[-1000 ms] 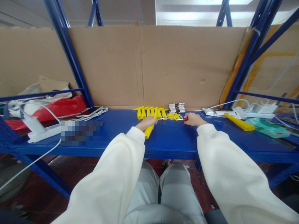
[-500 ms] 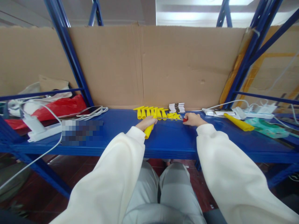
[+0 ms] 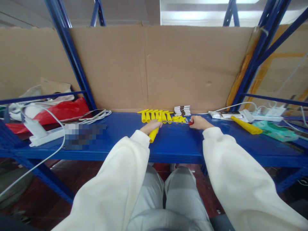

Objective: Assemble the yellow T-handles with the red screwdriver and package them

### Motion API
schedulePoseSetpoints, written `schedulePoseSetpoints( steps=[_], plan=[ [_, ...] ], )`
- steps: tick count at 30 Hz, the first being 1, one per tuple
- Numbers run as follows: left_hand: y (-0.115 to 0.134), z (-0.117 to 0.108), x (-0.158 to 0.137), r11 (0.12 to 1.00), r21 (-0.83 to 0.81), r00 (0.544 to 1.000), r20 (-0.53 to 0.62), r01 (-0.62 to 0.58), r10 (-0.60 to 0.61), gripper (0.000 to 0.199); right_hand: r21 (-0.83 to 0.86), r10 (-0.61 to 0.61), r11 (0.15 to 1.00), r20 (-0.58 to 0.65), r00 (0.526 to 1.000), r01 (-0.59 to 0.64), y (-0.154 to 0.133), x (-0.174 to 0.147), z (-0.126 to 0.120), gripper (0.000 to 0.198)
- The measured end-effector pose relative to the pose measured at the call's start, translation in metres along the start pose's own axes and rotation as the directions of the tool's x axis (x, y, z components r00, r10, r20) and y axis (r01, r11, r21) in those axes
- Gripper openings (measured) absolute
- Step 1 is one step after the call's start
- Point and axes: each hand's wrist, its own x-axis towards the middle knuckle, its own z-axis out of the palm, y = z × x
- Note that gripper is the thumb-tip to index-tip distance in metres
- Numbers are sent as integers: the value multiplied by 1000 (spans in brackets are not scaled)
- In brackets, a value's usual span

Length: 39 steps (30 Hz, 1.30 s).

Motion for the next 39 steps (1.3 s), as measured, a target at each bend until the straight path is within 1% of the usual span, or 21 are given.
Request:
schedulePoseSetpoints(
  steps=[3,8,11,15,19,21,24,28,31,39],
  plan=[
    [1,0,-2,1000,-5,1000,-3,-6,6,15,7,3,1000,13,1000,-3,0,-1,-1,22],
    [1,1,-1,1000,-12,1000,-1,-8,8,16,-2,22,1000,7,1000,-22,-1,-1,-3,16],
    [0,1,1,1000,-15,1000,2,-11,11,17,4,8,1000,1,1000,-8,0,-1,-2,17],
    [0,1,1,1000,-9,1000,4,-5,5,17,33,-18,999,21,1000,18,2,-1,-2,19],
    [-1,1,1,1000,-8,1000,7,-5,5,15,15,-14,1000,67,998,13,1,-3,-6,10],
    [0,0,1,1000,-9,1000,12,-6,6,14,-4,-2,1000,62,998,2,0,-4,-6,7],
    [1,0,-1,1000,-5,1000,11,-11,11,15,-14,12,1000,19,1000,-12,2,-2,-4,12],
    [2,0,-2,1000,14,1000,14,-26,26,18,25,-30,999,-7,1000,30,5,1,1,20],
    [2,0,-1,999,29,999,15,-32,32,19,24,-11,1000,-23,1000,12,5,0,1,21],
    [-1,0,1,1000,11,1000,6,-24,24,15,-11,14,1000,11,1000,-14,-1,-3,-5,19]
  ],
)
